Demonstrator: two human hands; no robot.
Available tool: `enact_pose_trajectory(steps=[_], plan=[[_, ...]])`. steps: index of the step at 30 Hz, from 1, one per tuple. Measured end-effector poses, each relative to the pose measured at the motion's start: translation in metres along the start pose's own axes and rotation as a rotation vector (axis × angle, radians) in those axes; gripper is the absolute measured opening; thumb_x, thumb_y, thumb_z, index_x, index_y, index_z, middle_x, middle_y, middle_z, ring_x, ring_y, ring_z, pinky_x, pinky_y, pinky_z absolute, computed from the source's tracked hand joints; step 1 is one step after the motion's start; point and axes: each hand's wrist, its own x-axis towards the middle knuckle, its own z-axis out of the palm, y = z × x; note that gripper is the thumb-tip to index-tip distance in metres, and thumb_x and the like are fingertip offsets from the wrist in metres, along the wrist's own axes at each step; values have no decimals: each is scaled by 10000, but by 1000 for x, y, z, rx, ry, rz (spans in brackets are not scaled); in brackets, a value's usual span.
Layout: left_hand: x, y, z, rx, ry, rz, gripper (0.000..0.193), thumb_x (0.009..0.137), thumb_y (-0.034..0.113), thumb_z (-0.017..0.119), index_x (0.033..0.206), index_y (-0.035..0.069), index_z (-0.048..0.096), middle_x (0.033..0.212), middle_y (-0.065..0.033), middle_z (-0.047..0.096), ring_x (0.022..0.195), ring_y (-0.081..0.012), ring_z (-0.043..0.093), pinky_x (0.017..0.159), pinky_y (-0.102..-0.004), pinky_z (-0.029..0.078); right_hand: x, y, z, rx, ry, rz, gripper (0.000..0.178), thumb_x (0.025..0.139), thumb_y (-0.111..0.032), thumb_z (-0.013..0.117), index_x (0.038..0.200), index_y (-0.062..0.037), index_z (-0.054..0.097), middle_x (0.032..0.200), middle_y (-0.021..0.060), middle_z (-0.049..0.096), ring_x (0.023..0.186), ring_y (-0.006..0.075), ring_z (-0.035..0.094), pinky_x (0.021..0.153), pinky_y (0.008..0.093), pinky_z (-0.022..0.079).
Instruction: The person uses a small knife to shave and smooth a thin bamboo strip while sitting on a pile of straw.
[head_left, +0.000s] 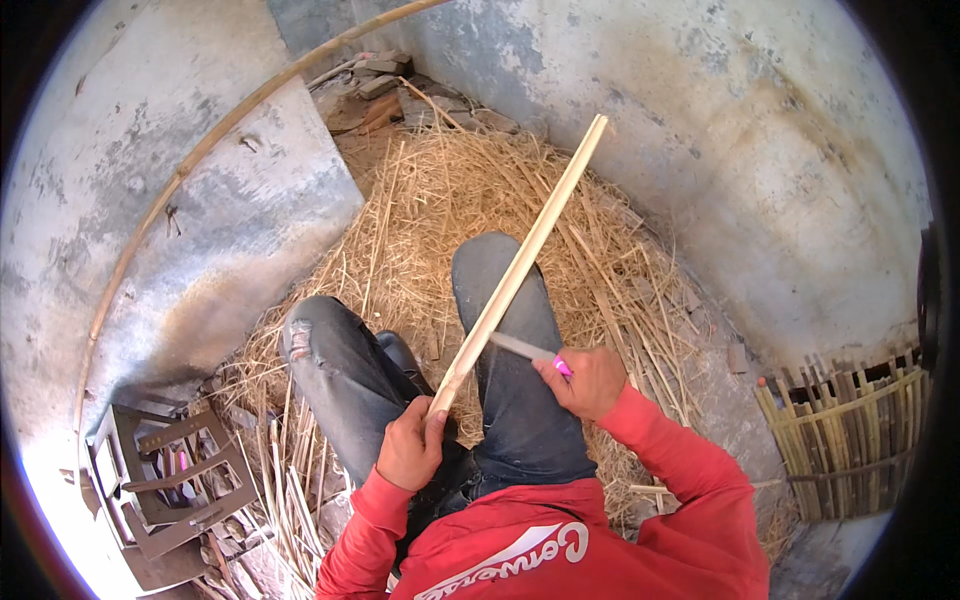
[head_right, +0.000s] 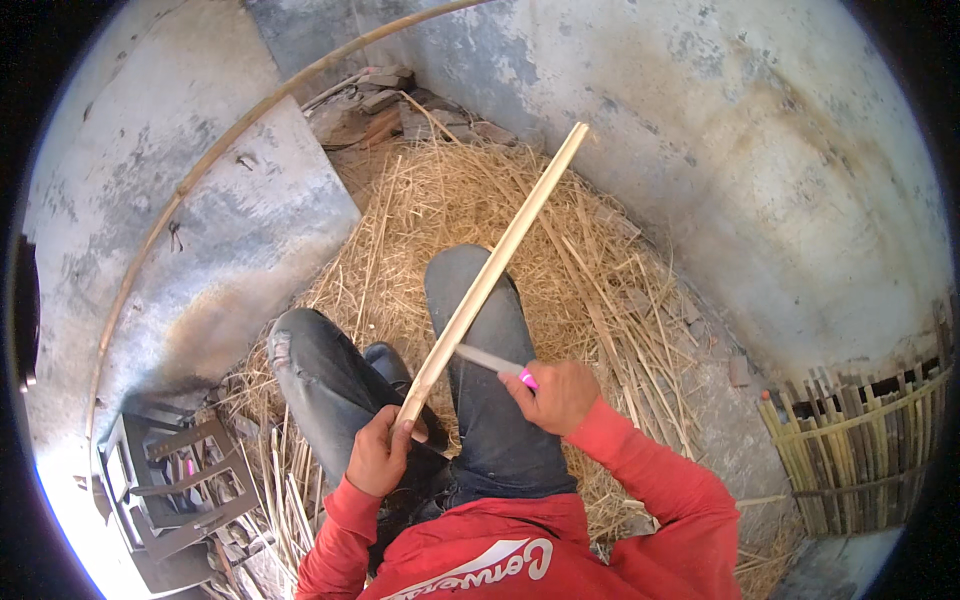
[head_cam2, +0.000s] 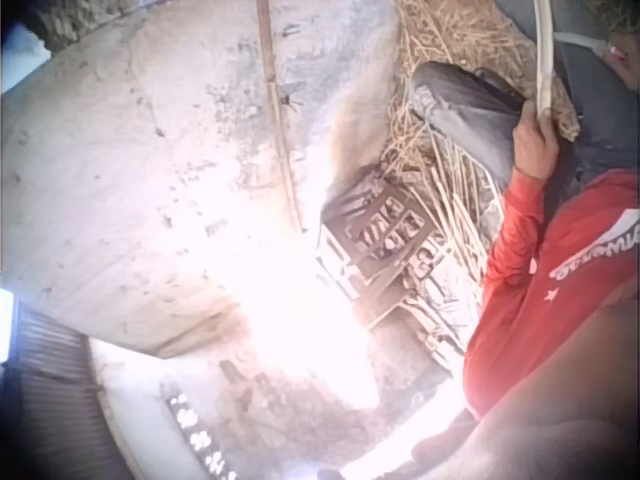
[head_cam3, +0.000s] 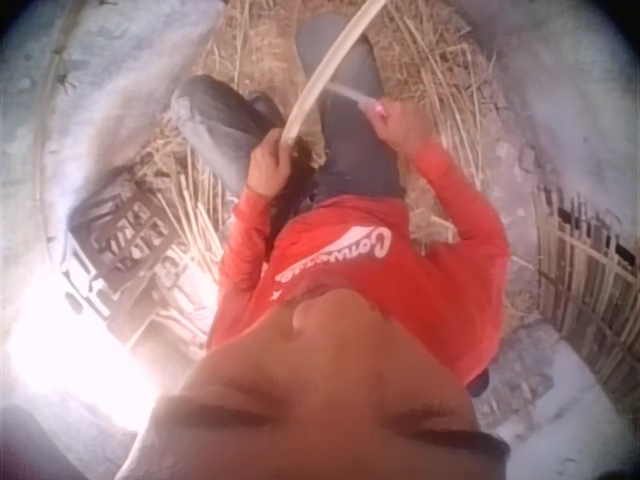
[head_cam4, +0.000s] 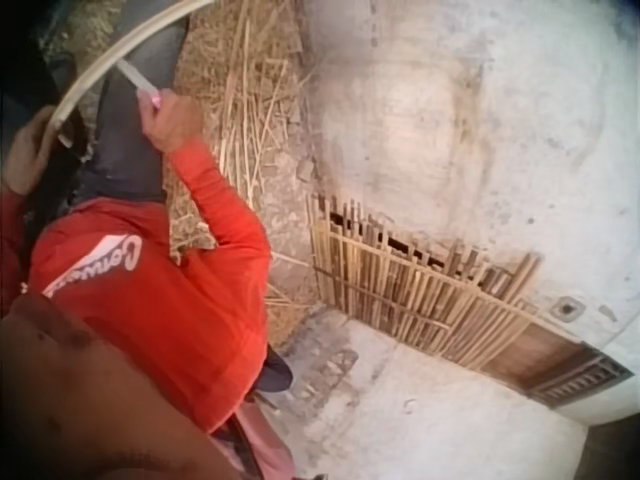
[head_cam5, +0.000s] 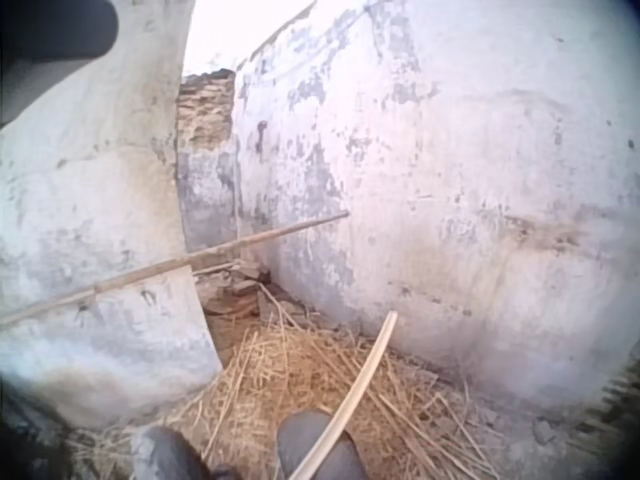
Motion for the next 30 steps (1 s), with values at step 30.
enact_pose_trajectory(steps=[30], plan=[[-31,4,-12,60,21,-66,187,1065,185,610,1035,7,656,687,-175,592,623,-335,616,601,-410,478,3,8,9,-31,54,-3,550,980,-545,663,693,-76,696,584,189,641,540,408,663,513,516,515]])
